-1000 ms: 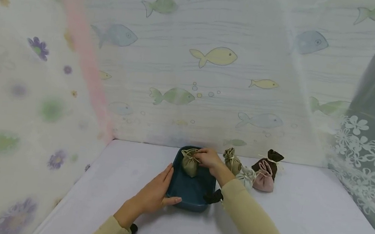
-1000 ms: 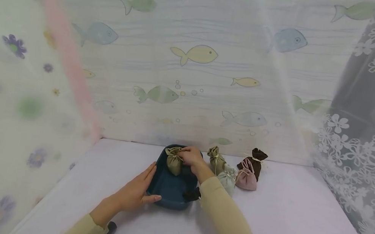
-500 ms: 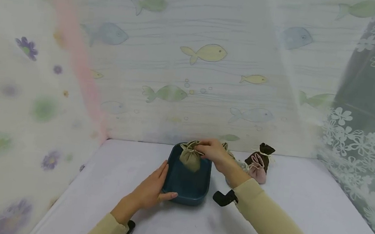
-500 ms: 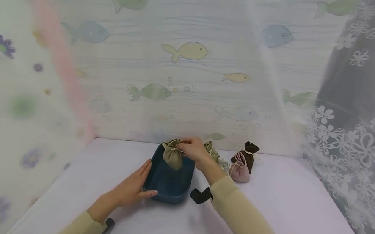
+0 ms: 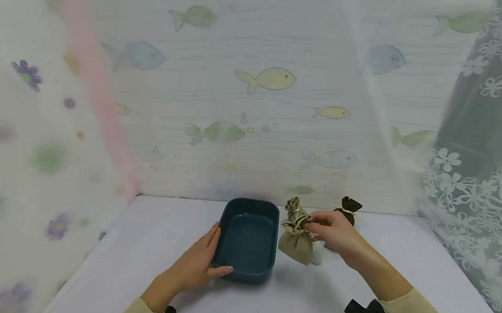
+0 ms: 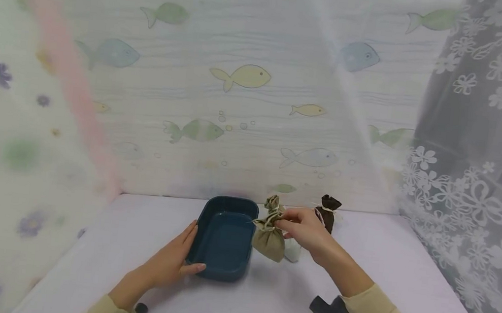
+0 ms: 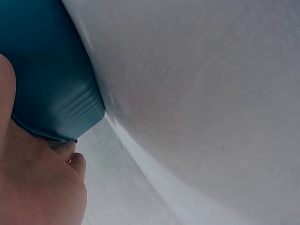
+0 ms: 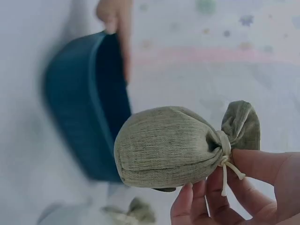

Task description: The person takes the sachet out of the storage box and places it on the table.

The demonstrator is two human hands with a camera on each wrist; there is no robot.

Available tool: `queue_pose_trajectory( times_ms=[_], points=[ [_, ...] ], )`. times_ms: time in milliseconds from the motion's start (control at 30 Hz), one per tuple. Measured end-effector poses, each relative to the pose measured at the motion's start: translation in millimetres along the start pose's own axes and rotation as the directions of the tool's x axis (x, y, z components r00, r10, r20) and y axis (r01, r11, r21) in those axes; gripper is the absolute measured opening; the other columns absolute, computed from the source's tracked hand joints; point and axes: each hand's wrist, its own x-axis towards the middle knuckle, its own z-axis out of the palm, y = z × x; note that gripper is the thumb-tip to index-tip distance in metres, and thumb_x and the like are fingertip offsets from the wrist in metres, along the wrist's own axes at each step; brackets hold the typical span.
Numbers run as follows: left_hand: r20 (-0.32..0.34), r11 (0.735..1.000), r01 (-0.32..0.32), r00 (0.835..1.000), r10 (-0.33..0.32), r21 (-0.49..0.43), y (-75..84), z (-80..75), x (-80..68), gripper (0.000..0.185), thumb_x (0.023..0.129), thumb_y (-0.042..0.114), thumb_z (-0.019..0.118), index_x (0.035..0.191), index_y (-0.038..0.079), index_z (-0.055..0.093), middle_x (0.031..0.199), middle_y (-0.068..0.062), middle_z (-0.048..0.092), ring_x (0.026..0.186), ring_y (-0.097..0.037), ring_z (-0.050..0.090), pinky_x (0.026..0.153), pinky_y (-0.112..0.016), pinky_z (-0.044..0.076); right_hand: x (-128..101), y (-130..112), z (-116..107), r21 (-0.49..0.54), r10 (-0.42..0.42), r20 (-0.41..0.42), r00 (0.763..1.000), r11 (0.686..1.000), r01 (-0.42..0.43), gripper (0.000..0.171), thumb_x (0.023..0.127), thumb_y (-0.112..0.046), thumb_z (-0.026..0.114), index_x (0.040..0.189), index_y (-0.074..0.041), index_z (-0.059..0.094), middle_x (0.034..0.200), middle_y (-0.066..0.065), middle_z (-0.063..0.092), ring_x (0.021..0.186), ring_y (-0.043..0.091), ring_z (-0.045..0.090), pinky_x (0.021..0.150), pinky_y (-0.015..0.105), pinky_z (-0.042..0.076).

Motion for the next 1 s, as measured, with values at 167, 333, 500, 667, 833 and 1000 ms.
queue_pose_trajectory(
  times_ms=[167, 333, 500, 667, 833, 1000],
  points=[
    [-0.004, 1.0, -0.001, 1.0, 0.001, -0.01, -0.8, -6.4, 0.4, 0.11, 0.095, 0.064, 0.062, 0.161, -0.007, 0.012, 0.17, -0.022, 0.005, 0.155, -0.038, 0.019, 0.121, -0.052, 0.027, -21.0, 22.4, -15.6, -0.021, 0.034, -0.015, 0.999, 0.999, -0.034, 0.018, 0.102, -0.012, 0.061, 0.104, 0.004, 0.069, 0.108, 0.008, 0.063, 0.1, 0.016, 0.061, 0.089, 0.038, 0.055],
    [-0.003, 1.0, 0.011, 1.0, -0.011, -0.008, -0.9, -10.1, 2.6, 0.11, 0.094, 0.064, 0.062, 0.161, -0.007, 0.011, 0.17, -0.021, 0.005, 0.155, -0.037, 0.017, 0.121, -0.053, 0.026, -29.5, 48.7, -27.9, -0.006, 0.076, -0.047, 0.996, 0.997, -0.076, 0.019, 0.102, -0.01, 0.059, 0.104, 0.006, 0.068, 0.124, 0.017, 0.06, 0.122, 0.029, 0.055, 0.087, 0.038, 0.056],
    [-0.011, 1.0, 0.013, 1.0, -0.013, -0.013, -2.1, -10.4, 4.0, 0.11, 0.094, 0.063, 0.064, 0.161, -0.007, 0.012, 0.17, -0.021, 0.005, 0.155, -0.038, 0.017, 0.121, -0.053, 0.026, -28.5, 78.1, -34.4, 0.049, 0.124, -0.039, 0.992, 0.991, -0.122, 0.022, 0.103, -0.01, 0.057, 0.108, 0.01, 0.066, 0.117, 0.013, 0.063, 0.116, 0.022, 0.057, 0.085, 0.039, 0.056],
    [0.011, 0.999, 0.024, 1.0, -0.024, -0.032, -0.1, -4.9, -2.0, 0.112, 0.093, 0.065, 0.064, 0.161, -0.007, 0.013, 0.17, -0.022, 0.006, 0.155, -0.038, 0.018, 0.121, -0.054, 0.027, -38.3, 97.8, -35.8, 0.066, 0.172, -0.039, 0.984, 0.983, -0.169, 0.033, 0.104, -0.01, 0.054, 0.124, 0.017, 0.06, 0.113, 0.009, 0.066, 0.101, 0.014, 0.061, 0.086, 0.039, 0.056],
    [0.044, 0.994, 0.027, 0.999, -0.022, -0.108, 1.4, -2.8, -7.2, 0.11, 0.094, 0.063, 0.064, 0.163, -0.003, 0.008, 0.171, -0.019, 0.0, 0.155, -0.039, 0.015, 0.12, -0.056, 0.026, -49.8, 98.7, -53.8, 0.065, 0.184, -0.027, 0.983, 0.981, -0.182, 0.043, 0.106, -0.011, 0.05, 0.138, 0.018, 0.049, 0.134, 0.022, 0.059, 0.116, 0.025, 0.06, 0.091, 0.04, 0.055],
    [0.042, 0.967, 0.013, 0.999, -0.002, -0.253, -2.7, -6.1, -10.3, 0.087, 0.106, 0.047, 0.054, 0.165, 0.007, 0.004, 0.172, -0.011, -0.003, 0.157, -0.035, 0.009, 0.121, -0.061, 0.02, -57.9, 99.3, -80.5, -0.25, 0.073, -0.165, 0.984, 0.962, -0.113, 0.038, 0.109, -0.015, 0.049, 0.134, 0.013, 0.056, 0.13, 0.028, 0.061, 0.113, 0.037, 0.063, 0.085, 0.043, 0.056]
  ],
)
